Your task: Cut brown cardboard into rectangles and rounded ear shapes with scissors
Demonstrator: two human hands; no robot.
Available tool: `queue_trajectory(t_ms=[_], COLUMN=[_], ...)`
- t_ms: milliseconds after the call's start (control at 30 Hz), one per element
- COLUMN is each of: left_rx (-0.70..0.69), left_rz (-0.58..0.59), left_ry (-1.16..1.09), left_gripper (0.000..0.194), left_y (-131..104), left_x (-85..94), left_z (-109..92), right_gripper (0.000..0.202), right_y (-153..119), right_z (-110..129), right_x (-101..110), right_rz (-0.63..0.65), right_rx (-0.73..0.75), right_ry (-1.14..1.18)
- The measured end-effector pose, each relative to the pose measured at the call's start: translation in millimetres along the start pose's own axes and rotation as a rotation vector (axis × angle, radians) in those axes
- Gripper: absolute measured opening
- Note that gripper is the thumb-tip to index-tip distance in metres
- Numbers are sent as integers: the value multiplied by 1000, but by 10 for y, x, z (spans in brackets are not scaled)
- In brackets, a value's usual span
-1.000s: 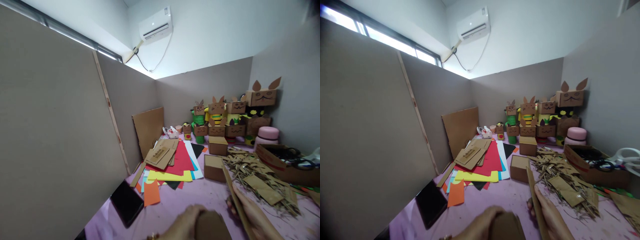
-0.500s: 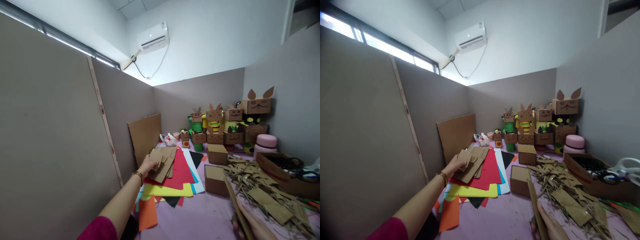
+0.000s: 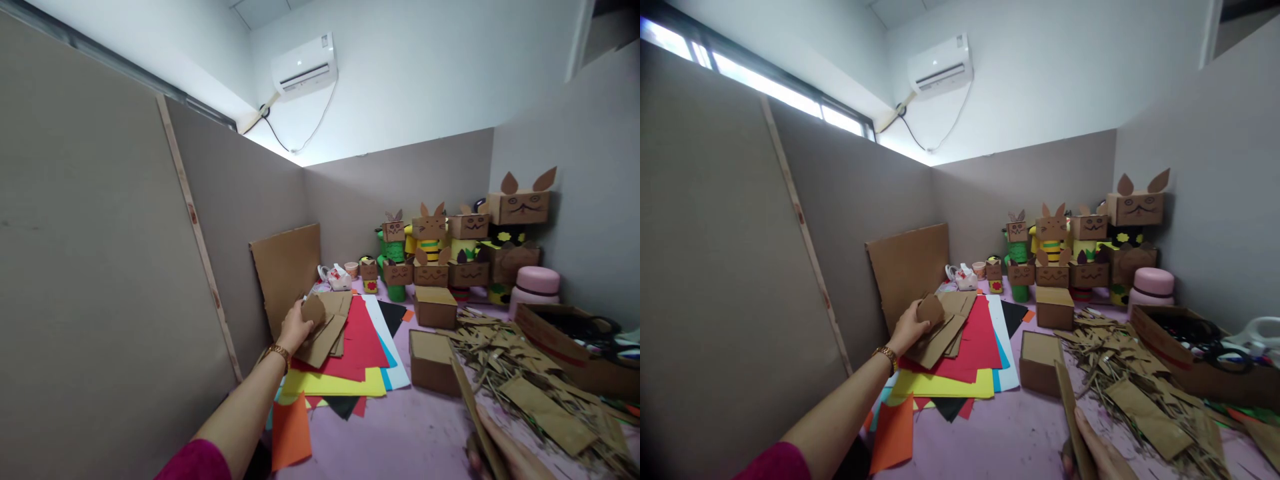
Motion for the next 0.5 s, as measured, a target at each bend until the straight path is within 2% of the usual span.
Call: queue_trajectory(t_ms=[100, 233, 500], left_rx=[-116, -245, -220], left_rz=[-35, 49, 164], left_ry=[27, 26, 26], left_gripper=[36, 31, 64], left_y=[-95, -305, -463], left_x=[45, 24, 48], left_z=[-75, -97, -19], right_gripper=[47, 48, 46], right_y=[40, 71, 42], right_z=[-17, -34, -26], right_x=[19, 32, 8], right_rz=[23, 34, 23], right_rx=[12, 0, 2], right_ry=[-3, -18, 15])
Point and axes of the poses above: each hand's wrist, its own y-axis towards the middle knuckle, its own x-axis out of the back of the hand, z = x × y, the point moved 2 cm from there along y, towards the middle knuckle, and after that the axes turned 15 degrees about -z, right-handed, at the moved point
